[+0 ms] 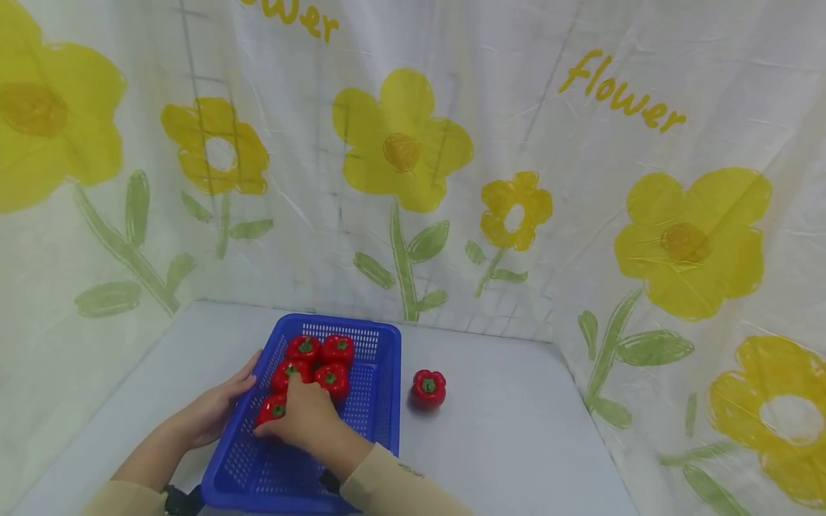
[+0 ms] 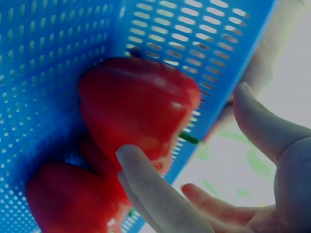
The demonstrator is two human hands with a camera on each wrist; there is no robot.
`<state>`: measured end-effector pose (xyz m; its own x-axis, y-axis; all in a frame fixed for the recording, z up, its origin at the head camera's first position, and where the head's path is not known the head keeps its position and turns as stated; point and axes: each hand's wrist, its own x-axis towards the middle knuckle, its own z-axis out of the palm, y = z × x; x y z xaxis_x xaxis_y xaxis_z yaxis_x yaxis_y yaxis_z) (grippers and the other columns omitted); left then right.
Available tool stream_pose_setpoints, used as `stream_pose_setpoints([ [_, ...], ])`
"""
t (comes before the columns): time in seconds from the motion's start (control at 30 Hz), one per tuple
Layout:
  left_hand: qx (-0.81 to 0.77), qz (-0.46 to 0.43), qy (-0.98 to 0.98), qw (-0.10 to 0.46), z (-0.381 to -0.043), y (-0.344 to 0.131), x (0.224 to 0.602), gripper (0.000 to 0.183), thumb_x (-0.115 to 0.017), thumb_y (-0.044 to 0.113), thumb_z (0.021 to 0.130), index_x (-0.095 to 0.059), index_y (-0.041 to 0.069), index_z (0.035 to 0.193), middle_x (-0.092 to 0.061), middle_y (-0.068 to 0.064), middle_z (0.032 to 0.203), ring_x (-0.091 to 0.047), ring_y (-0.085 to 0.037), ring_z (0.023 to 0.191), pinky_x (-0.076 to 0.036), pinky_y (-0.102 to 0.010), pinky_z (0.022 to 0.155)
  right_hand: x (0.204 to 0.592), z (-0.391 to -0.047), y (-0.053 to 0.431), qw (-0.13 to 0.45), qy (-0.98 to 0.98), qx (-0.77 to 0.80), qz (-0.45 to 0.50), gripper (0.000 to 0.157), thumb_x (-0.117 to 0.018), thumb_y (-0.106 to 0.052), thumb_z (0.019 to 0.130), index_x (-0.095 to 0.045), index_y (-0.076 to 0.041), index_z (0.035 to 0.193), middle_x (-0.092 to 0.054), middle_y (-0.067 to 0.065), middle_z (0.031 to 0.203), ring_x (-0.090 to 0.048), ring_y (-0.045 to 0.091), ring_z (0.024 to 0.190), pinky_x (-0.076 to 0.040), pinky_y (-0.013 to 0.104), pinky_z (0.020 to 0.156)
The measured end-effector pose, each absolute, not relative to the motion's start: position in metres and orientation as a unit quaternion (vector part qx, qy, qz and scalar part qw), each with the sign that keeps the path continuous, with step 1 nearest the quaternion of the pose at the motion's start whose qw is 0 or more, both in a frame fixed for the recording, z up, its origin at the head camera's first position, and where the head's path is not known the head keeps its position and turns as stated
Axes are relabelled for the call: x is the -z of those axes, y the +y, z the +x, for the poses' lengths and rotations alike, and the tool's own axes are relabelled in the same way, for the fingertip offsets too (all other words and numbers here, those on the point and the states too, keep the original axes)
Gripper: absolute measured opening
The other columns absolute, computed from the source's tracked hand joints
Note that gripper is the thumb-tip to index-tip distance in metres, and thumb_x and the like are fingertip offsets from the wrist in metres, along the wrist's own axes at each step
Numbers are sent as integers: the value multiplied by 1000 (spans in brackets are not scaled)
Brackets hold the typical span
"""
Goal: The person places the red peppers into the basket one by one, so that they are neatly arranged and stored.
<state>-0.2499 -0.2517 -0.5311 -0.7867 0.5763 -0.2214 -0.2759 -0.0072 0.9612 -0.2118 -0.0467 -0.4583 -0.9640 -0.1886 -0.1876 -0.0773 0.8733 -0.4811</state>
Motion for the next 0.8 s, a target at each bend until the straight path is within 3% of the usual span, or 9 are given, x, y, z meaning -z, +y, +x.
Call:
stream_pose_setpoints([
  [0.57, -694, 100, 652, 289, -249, -251, 528, 64, -23, 42, 111, 22, 38, 156, 22, -22, 165, -2, -59, 148, -49, -60, 101, 425, -207, 12, 81, 934, 335, -91, 83, -83, -60, 73, -52, -21, 139, -67, 4, 132, -64, 26, 119, -58, 50, 91],
  [0.8, -694, 99, 652, 288, -247, -249, 526, 65, -23, 40, 111, 23, 36, 156, 25, -21, 165, 3, -59, 148, -48, -61, 103, 421, -215, 43, 21, 918, 390, -73, 73, -81, -62, 75, -59, -23, 133, -71, 1, 123, -69, 22, 108, -60, 44, 84],
])
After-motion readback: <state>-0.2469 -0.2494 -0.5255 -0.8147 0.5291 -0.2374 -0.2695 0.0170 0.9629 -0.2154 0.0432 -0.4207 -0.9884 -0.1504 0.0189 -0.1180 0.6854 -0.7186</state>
